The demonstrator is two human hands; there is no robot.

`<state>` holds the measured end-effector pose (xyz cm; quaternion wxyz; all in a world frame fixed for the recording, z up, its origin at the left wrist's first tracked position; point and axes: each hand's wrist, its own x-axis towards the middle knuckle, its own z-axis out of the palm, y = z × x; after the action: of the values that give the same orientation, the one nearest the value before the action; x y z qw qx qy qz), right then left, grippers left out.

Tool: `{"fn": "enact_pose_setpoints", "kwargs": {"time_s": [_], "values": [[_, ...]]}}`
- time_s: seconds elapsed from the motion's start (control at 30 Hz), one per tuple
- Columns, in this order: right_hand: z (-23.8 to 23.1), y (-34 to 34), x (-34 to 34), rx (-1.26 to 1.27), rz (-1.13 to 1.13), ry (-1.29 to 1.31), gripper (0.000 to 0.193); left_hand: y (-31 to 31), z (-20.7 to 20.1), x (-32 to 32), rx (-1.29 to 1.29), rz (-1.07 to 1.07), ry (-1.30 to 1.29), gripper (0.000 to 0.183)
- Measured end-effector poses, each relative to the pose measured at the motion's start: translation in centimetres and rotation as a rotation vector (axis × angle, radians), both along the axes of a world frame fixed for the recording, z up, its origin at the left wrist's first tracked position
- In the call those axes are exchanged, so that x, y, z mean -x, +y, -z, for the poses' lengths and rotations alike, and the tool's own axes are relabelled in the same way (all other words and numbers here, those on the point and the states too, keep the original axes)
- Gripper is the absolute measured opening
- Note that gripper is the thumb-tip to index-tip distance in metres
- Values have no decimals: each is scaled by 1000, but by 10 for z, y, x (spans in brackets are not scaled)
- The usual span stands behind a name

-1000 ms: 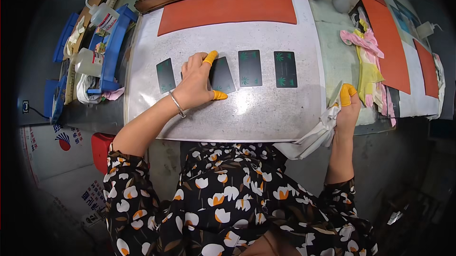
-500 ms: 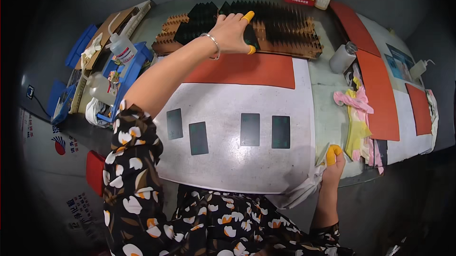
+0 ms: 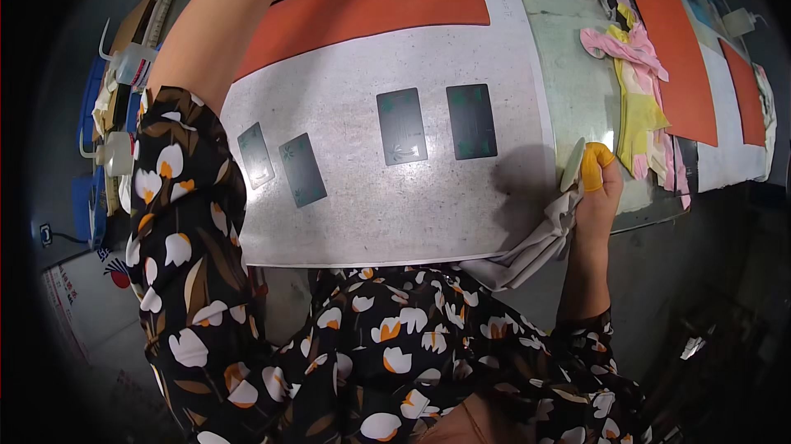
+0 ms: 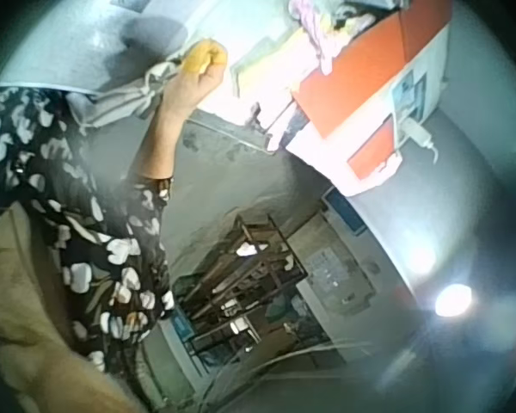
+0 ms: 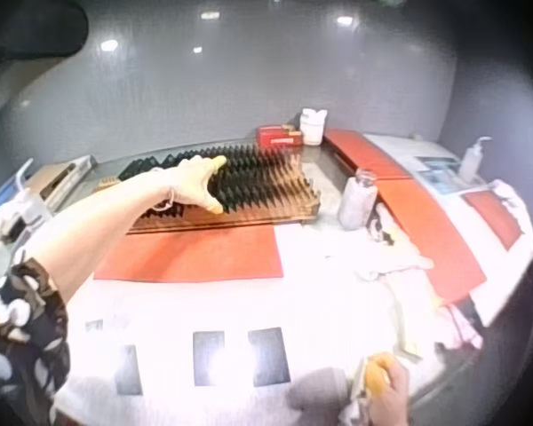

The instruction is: Cleaning and wiping small rectangular glass plates using a cloth and cleaning solution at a workbench.

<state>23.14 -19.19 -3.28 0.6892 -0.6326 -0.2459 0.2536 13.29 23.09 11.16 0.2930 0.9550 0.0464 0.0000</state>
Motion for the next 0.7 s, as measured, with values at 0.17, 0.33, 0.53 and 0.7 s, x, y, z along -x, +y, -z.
{"fn": "enact_pose_setpoints", "kwargs": {"time_s": [0.17,0.33,0.53,0.7], "values": [[7,-6,1,-16,-1,103,13,-15,16,-14,-288,-209,57,97],[9,-6,3,-51,10,80,14,-26,16,-20,-509,-423,178,97],[9,-2,3,-30,-8,46,13,-18,21,-16,-579,-427,125,97],[11,-4,1,25,39,51,16,-6,6,-1,-310,-249,58,98]]}}
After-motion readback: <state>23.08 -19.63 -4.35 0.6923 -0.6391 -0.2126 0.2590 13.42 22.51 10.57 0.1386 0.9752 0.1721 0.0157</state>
